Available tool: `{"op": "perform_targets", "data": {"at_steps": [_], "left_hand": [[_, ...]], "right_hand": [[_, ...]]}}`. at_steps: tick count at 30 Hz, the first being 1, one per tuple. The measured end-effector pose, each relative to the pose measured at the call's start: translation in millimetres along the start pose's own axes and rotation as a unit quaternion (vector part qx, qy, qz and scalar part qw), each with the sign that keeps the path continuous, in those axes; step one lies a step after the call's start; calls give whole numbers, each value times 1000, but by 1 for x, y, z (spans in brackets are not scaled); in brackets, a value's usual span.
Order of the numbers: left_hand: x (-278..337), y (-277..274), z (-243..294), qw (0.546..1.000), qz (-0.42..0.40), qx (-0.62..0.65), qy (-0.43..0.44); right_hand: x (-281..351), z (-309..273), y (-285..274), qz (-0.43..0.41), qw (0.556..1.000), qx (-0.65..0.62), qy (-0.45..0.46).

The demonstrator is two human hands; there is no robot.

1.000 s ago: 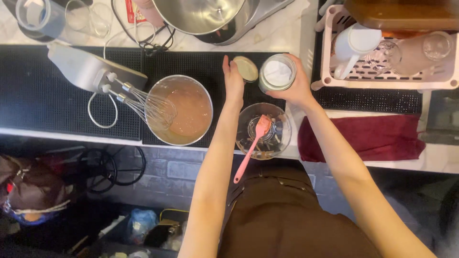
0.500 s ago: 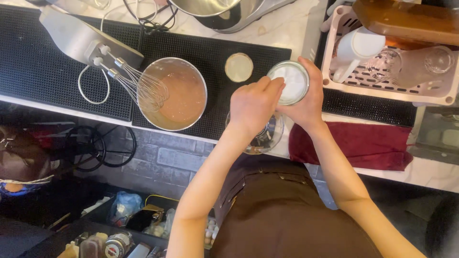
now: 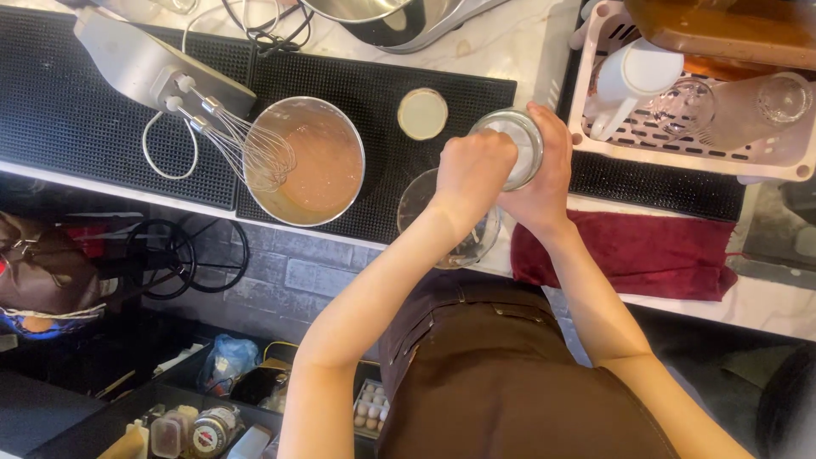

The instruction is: Whisking a brown mixture in a metal bowl manually and then using a hand mixer.

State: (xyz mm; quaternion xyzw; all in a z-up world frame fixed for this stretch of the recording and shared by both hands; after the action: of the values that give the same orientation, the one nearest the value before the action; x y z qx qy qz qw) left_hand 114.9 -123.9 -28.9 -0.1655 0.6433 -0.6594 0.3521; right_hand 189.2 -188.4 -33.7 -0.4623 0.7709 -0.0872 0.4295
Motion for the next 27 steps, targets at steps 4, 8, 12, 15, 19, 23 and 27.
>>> {"op": "perform_targets", "data": {"at_steps": [4,8,12,15,19,23,27], "left_hand": [[5,-38,6,999,26,-11,16],[19,-90,16,983,151,62,89],[20,-66,10,991,123,27,46],[15,-24,8,1000,16,5,9],[9,-3,4,998,-36,20,-49],[4,4,5,998,-30,19,-58],[2,5,6,998,-26,8,-55]], "right_hand": [[6,13,-2,-6,999,-25,48],[17,30,-1,-3,995,-45,91],[10,20,-4,2,994,-89,59],[6,14,-4,-1,995,-86,48],[1,2,-4,10,999,-36,5],[1,0,-2,14,1000,-21,-6],[2,1,0,13,999,-42,3]]}}
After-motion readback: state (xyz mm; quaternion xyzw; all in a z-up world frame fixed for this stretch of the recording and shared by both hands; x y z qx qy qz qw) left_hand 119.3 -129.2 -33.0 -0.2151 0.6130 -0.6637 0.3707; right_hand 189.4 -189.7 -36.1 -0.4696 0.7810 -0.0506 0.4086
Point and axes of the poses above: each hand's wrist, its own x-axis away from the middle knuckle, its own y-axis out of the palm, z = x × y, the point moved 8 cm from there along -x, towards the middle knuckle
